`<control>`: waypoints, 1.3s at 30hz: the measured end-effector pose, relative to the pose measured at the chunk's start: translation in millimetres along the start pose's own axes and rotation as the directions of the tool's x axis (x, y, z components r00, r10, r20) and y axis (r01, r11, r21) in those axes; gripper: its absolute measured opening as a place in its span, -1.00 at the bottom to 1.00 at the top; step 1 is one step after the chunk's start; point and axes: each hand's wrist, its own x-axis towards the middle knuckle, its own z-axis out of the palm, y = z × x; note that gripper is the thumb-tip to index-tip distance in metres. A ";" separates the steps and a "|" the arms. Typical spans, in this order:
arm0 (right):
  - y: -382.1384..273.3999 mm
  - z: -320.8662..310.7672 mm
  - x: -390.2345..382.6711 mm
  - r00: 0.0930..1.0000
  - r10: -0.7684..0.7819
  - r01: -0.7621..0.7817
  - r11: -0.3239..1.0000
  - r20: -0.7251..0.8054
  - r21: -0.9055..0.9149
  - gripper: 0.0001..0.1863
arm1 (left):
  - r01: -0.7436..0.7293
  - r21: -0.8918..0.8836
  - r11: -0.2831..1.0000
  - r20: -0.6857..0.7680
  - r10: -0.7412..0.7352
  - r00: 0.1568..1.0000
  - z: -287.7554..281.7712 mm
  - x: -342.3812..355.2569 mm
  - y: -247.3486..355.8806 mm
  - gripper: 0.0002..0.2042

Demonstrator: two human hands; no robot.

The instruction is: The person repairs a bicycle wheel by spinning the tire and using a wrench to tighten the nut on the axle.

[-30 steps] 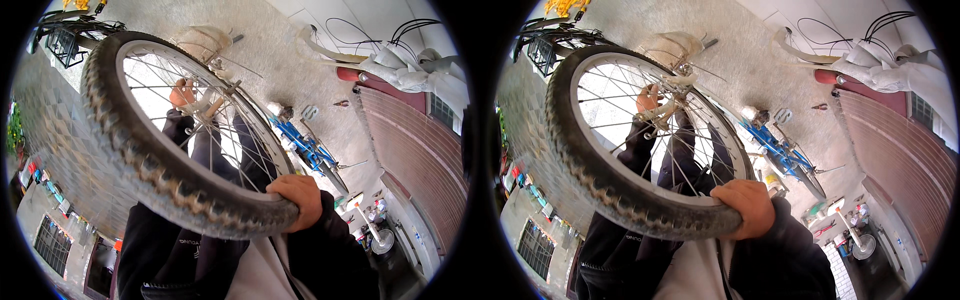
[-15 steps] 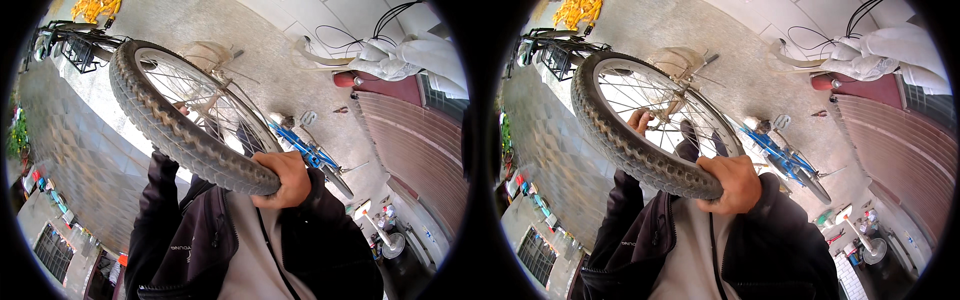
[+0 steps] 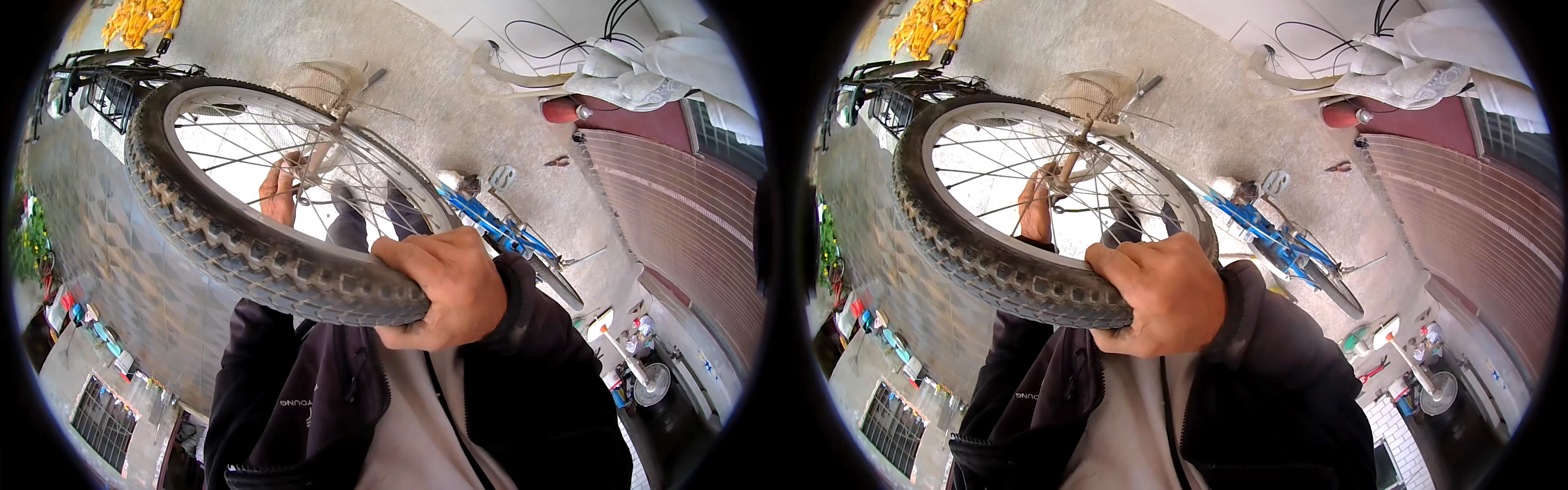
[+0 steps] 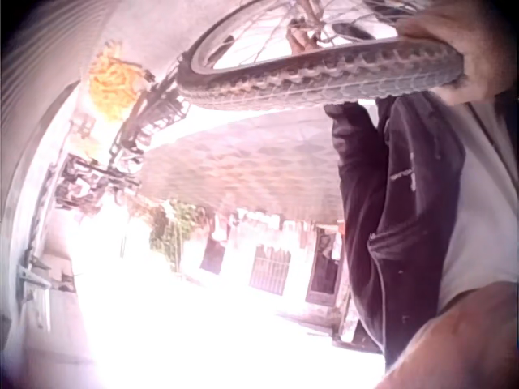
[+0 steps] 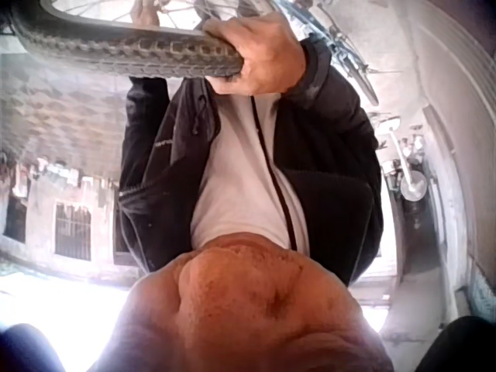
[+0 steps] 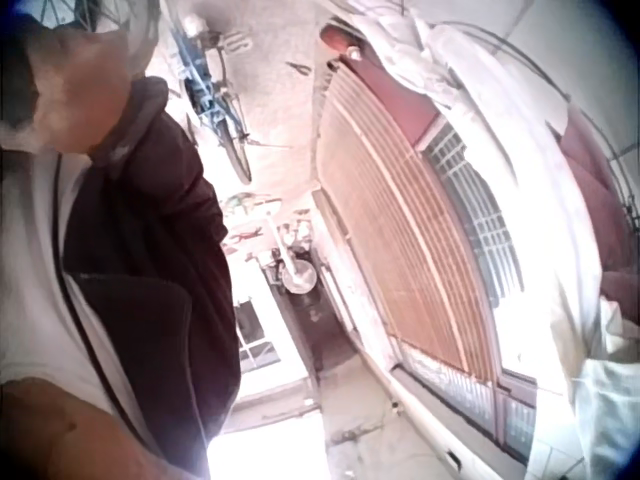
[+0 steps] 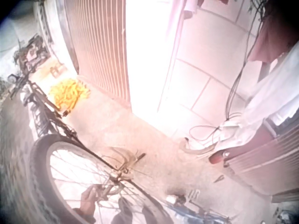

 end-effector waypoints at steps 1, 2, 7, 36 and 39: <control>-1.6 0.8 1.9 1.000 0.000 0.000 1.000 -0.009 -0.002 -0.52 | -0.024 -0.022 0.999 -0.004 0.024 1.000 0.3 -0.8 -1.8 -0.62; -2.7 3.9 3.4 1.000 -0.006 0.006 1.000 -0.017 -0.002 -0.52 | -0.051 -0.046 0.998 -0.011 0.051 0.999 0.1 -1.6 -6.3 -0.62; -9.0 -1.6 12.7 0.999 0.020 -0.017 0.999 0.050 -0.048 -0.54 | -0.018 -0.071 0.997 -0.018 0.017 1.000 1.4 -3.0 -8.7 -0.60; 9.5 -12.7 7.5 0.995 -0.078 0.069 0.989 0.066 0.129 -0.26 | -0.172 0.410 0.896 -0.081 0.223 0.971 29.8 -62.0 5.4 -0.60; 7.4 -21.8 14.3 0.983 -0.079 0.060 0.991 0.166 0.117 -0.26 | -0.164 0.620 0.767 -0.101 0.285 0.953 33.4 -65.5 16.9 -0.70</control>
